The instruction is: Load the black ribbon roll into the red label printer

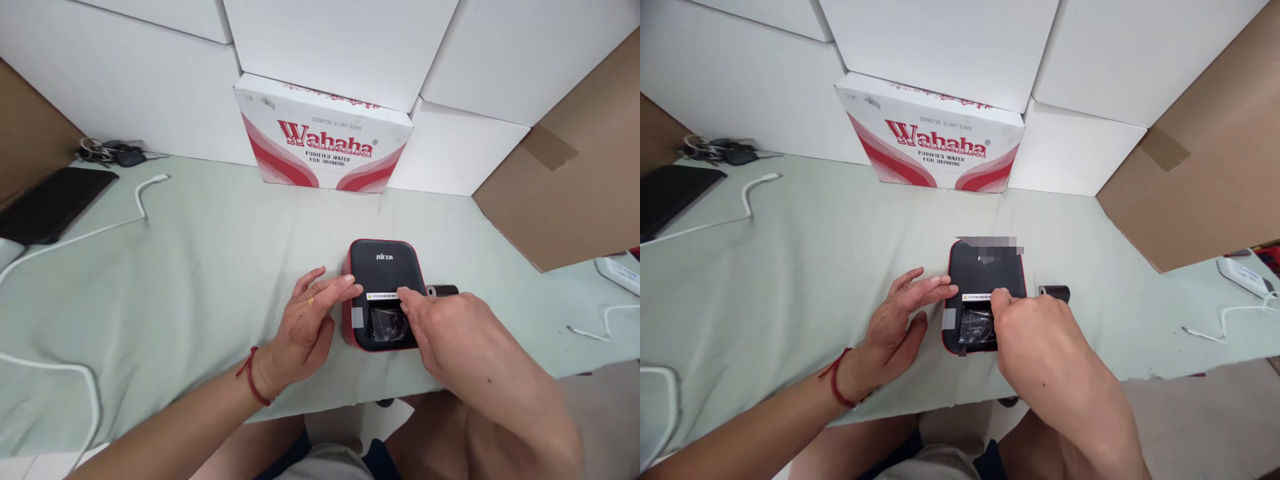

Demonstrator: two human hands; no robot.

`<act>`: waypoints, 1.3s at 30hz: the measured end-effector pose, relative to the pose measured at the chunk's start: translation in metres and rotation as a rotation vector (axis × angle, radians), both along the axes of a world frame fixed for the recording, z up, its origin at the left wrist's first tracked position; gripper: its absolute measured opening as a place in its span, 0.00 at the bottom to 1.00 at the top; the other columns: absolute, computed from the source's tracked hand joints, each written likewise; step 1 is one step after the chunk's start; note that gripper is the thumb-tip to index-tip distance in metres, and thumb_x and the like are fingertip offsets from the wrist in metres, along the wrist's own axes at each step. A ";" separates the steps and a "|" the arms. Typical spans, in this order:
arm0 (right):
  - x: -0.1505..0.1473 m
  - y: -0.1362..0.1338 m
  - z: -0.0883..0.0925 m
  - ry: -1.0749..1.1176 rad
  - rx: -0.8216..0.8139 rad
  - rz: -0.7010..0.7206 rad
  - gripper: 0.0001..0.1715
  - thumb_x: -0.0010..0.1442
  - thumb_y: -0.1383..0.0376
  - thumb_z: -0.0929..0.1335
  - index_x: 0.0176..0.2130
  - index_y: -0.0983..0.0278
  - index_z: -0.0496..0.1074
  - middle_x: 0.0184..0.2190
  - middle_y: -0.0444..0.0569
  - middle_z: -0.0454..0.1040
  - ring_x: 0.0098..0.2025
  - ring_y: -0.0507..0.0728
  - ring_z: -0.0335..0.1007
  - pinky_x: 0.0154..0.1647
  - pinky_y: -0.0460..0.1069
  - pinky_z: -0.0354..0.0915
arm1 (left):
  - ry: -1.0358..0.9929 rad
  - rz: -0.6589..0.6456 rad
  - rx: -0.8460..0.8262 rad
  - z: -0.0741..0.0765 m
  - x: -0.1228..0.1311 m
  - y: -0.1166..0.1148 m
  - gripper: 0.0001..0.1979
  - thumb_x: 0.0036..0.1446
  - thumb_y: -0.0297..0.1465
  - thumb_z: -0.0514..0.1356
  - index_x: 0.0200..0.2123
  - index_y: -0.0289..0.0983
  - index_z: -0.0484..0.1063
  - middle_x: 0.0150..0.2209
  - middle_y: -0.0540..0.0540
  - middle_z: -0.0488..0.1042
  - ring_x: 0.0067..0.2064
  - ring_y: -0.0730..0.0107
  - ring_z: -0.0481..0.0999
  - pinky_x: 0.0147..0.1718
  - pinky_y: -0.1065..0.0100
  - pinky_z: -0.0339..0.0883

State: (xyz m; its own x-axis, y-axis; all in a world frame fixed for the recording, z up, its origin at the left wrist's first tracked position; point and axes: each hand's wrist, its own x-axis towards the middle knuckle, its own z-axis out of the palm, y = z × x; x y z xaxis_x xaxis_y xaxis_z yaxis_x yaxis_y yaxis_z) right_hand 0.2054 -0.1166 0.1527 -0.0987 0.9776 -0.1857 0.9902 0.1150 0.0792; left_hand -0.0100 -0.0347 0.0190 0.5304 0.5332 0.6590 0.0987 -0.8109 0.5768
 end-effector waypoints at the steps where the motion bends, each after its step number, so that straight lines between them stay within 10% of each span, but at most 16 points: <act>1: 0.000 0.000 0.001 -0.012 -0.010 0.005 0.18 0.72 0.71 0.60 0.39 0.63 0.78 0.18 0.44 0.73 0.16 0.54 0.67 0.21 0.49 0.56 | -0.011 -0.005 0.002 0.000 0.001 0.001 0.36 0.64 0.15 0.49 0.74 0.39 0.53 0.55 0.41 0.83 0.64 0.62 0.78 0.71 0.45 0.59; 7: 0.017 0.002 0.007 0.226 0.103 -0.023 0.21 0.76 0.65 0.60 0.46 0.60 0.82 0.27 0.47 0.83 0.24 0.57 0.78 0.26 0.48 0.68 | -0.097 -0.102 0.135 -0.001 0.002 0.003 0.21 0.68 0.18 0.51 0.58 0.38 0.73 0.57 0.35 0.78 0.66 0.54 0.73 0.63 0.45 0.71; 12: 0.023 -0.006 0.015 0.435 0.171 0.047 0.21 0.76 0.64 0.62 0.55 0.57 0.82 0.39 0.47 0.88 0.34 0.56 0.84 0.35 0.48 0.76 | -0.081 0.063 0.172 0.000 -0.003 0.001 0.20 0.69 0.19 0.53 0.52 0.41 0.81 0.44 0.42 0.73 0.53 0.60 0.73 0.53 0.55 0.74; 21: 0.023 -0.018 0.018 0.407 -0.038 0.167 0.21 0.73 0.68 0.63 0.47 0.53 0.84 0.30 0.43 0.85 0.23 0.55 0.78 0.28 0.48 0.72 | -0.096 -0.165 0.005 -0.004 -0.002 0.005 0.24 0.69 0.16 0.48 0.59 0.40 0.74 0.28 0.52 0.70 0.28 0.74 0.69 0.27 0.72 0.64; 31: 0.019 0.037 -0.018 0.374 0.148 -0.103 0.18 0.74 0.64 0.63 0.50 0.57 0.82 0.41 0.47 0.86 0.39 0.58 0.82 0.41 0.52 0.72 | -0.073 -0.200 -0.011 -0.017 0.002 0.000 0.23 0.66 0.18 0.49 0.61 0.38 0.68 0.26 0.57 0.71 0.22 0.78 0.69 0.26 0.76 0.66; 39: 0.013 0.069 -0.033 0.125 -0.054 0.074 0.16 0.68 0.70 0.68 0.51 0.63 0.82 0.43 0.54 0.85 0.50 0.67 0.75 0.52 0.58 0.66 | -0.061 -0.155 -0.027 -0.019 0.005 -0.001 0.22 0.66 0.18 0.50 0.59 0.38 0.68 0.25 0.57 0.70 0.23 0.78 0.70 0.27 0.76 0.66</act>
State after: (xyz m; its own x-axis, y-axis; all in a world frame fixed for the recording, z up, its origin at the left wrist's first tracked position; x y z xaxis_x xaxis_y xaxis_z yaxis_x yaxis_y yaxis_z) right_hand 0.2183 -0.0478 0.1199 -0.1958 0.9557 -0.2196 0.9806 0.1889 -0.0521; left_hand -0.0048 -0.0357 0.0005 0.5675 0.4657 0.6790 -0.0624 -0.7980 0.5994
